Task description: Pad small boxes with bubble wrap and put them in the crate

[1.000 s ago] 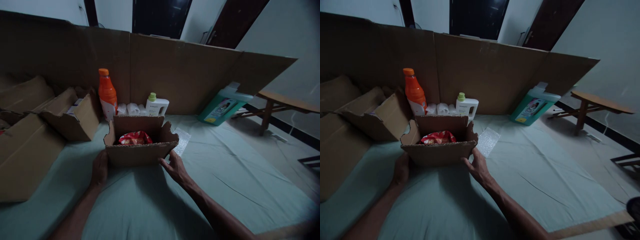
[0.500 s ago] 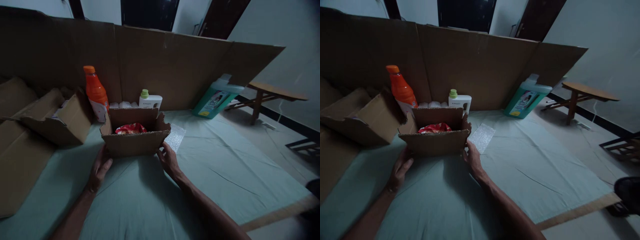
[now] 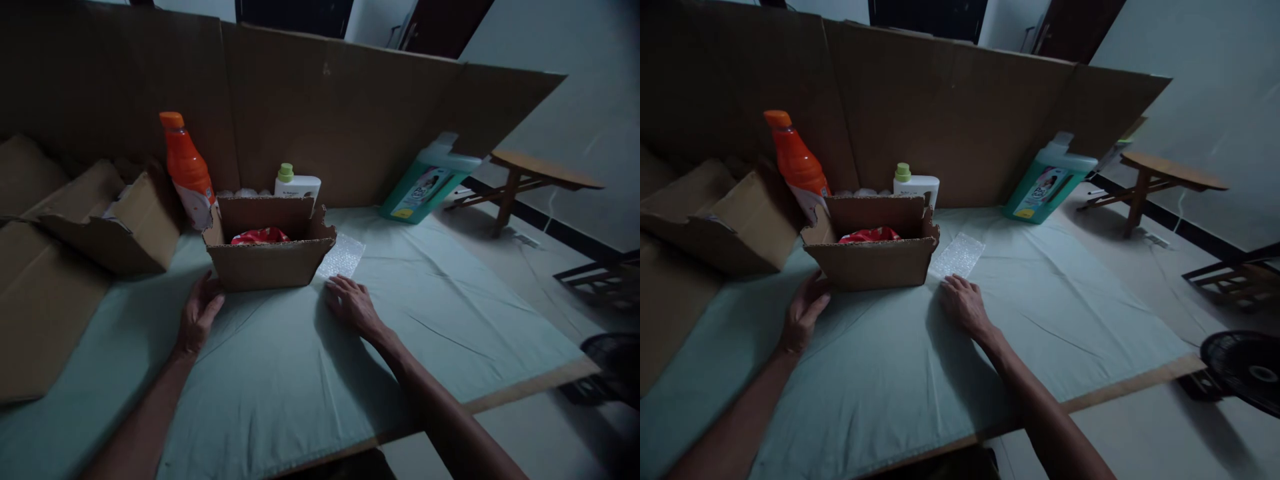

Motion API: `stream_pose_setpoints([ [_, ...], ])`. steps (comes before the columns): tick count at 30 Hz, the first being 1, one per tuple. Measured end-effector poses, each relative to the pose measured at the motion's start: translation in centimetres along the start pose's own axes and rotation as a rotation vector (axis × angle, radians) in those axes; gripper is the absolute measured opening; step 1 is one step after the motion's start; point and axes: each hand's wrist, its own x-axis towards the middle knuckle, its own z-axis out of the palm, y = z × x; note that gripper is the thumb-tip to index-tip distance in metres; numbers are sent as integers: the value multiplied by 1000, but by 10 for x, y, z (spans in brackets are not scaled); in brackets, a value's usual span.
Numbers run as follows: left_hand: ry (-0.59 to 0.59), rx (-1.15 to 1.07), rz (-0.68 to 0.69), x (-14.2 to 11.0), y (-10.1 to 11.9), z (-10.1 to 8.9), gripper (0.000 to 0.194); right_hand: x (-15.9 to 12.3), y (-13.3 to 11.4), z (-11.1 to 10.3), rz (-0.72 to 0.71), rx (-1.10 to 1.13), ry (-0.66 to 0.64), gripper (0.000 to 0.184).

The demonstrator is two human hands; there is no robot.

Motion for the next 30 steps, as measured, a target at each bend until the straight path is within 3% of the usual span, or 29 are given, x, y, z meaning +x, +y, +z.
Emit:
stream_pose_setpoints([
  [6, 26, -3, 5, 2, -1, 0, 78, -33, -14, -22, 2, -68, 145, 31],
  [10, 14, 29, 25, 2, 0, 2, 74, -63, -41, -44, -210, 132, -13, 19],
  [13, 8, 79, 47, 2, 2, 2, 68, -70, -55, -57, -203, 373, -77, 22],
  [16, 93, 277, 40, 2, 5, 1, 58, -56, -55, -60, -19, 588, 23, 28],
  [20, 149, 431, 16, 1, 11, 1, 52, -13, -51, -42, 152, 748, 133, 40],
  [25, 99, 403, 21, 0, 10, 4, 53, 30, -59, -10, 161, 903, 171, 49],
  [30, -76, 65, -4, -1, 0, 7, 74, 41, -64, 3, 138, 987, 199, 47],
])
